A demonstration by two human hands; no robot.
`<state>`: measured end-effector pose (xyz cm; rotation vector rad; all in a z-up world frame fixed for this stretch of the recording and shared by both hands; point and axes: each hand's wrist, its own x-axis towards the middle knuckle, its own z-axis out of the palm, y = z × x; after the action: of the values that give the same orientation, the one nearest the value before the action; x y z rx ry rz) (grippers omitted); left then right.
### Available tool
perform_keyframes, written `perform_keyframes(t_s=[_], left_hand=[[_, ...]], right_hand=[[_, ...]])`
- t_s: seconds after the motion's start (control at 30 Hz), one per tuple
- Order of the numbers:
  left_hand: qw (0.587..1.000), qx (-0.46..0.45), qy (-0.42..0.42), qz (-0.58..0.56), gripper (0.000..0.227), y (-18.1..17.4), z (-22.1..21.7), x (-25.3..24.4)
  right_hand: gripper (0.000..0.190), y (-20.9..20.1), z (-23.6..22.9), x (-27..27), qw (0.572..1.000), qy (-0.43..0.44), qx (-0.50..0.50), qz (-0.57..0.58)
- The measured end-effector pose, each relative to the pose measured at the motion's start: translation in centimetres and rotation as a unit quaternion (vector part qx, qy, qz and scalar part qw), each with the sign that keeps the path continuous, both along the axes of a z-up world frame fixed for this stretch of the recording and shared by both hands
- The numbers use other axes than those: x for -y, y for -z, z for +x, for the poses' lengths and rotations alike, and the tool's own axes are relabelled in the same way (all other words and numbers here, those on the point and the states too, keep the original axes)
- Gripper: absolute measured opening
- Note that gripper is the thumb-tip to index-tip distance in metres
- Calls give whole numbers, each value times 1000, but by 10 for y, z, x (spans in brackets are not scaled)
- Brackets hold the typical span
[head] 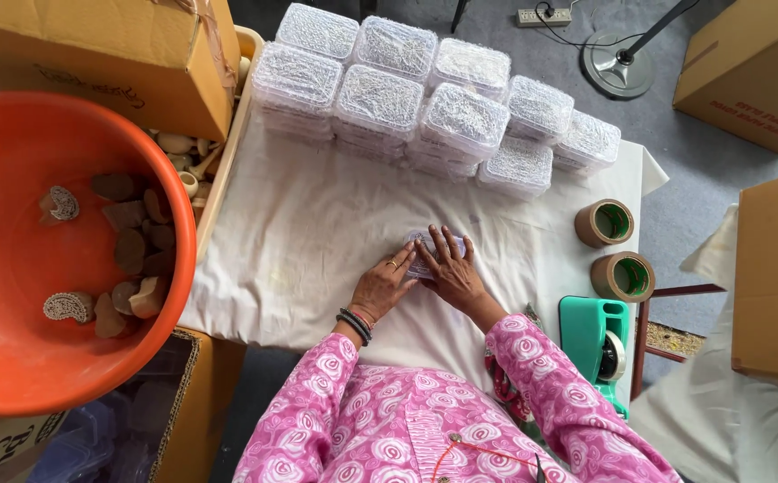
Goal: The person wipes small decorative items with a cloth, places them into a clear plastic container, closes the lid, and wraps the container in bubble wrap. They then secure the bubble wrap with tape.
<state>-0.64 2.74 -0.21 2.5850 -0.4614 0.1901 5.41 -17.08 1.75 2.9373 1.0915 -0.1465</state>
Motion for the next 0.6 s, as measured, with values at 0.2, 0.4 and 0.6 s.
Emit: perform_keyframes(t_s=[0.2, 0.4, 0.6], left_hand=[[995, -1, -17, 102, 68, 18, 7, 13], [984, 4, 5, 180, 52, 27, 14, 19], [968, 70, 41, 236, 30, 41, 17, 21]], right_hand=[[90, 5, -1, 0, 1000, -1, 13, 0], [91, 5, -1, 0, 1000, 6, 1, -7], [92, 0, -4, -1, 1000, 12, -4, -15]])
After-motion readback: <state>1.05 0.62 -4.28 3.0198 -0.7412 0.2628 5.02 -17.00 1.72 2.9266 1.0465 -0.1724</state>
